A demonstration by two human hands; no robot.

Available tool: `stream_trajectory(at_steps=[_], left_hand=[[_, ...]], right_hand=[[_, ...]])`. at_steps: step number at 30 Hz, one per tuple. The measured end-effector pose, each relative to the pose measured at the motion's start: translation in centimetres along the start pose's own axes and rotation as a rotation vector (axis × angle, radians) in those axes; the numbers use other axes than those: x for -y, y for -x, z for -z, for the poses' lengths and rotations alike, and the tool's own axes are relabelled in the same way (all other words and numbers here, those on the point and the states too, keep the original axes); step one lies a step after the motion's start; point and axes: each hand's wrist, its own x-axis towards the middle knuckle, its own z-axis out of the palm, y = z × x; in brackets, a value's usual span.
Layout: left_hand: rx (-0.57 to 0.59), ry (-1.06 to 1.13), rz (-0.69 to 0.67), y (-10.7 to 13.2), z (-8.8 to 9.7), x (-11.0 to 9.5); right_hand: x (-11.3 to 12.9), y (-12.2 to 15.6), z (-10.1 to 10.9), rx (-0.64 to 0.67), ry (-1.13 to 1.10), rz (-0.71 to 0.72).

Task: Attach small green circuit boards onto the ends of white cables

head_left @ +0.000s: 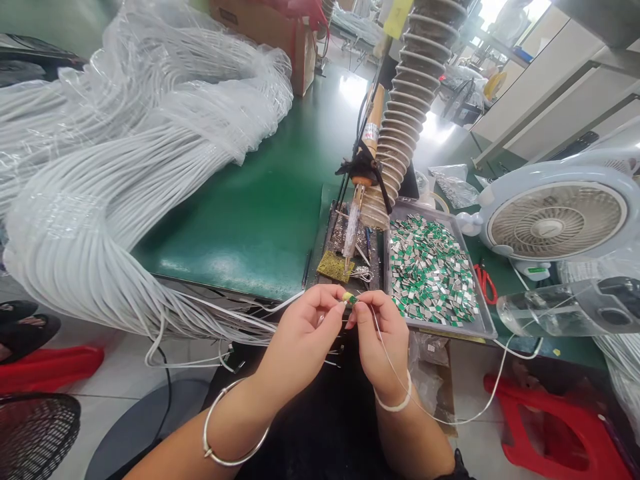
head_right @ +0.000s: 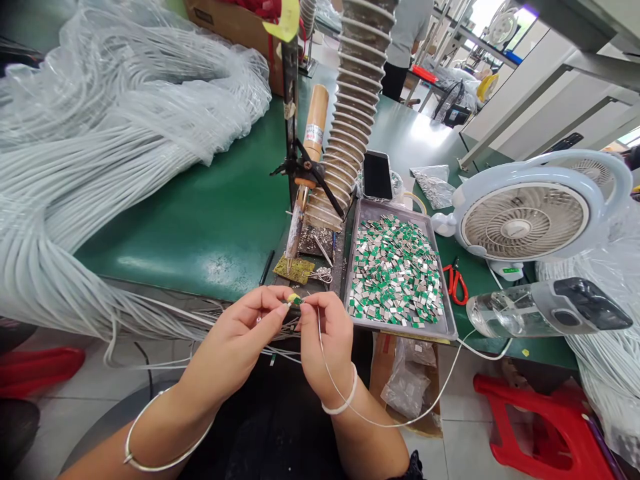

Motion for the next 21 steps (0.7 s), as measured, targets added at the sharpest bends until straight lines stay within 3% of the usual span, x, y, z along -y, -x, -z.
stream_trajectory(at_steps=[4,11,16,21], left_hand=[[-0.046,0.053,0.058,-0.2,0.1,0.2],[-0.103,0.142,0.150,-0.6,0.2,0.3],[-0.140,0.169,0.166,-1.0,-0.2,0.0],[-0.133,0.226,0.176,-1.1,-0.4,-0.4]], right_hand=[[-0.3,0.3,0.0,-0.022,0.042,0.090],[-1.5,0.8,-0.3,-0.162,0.089,0.399],[-1.9,0.9,-0.9,-0.248,-0.028,0.445],[-1.6,0.4,-0.6,-0.190,0.064,0.493]])
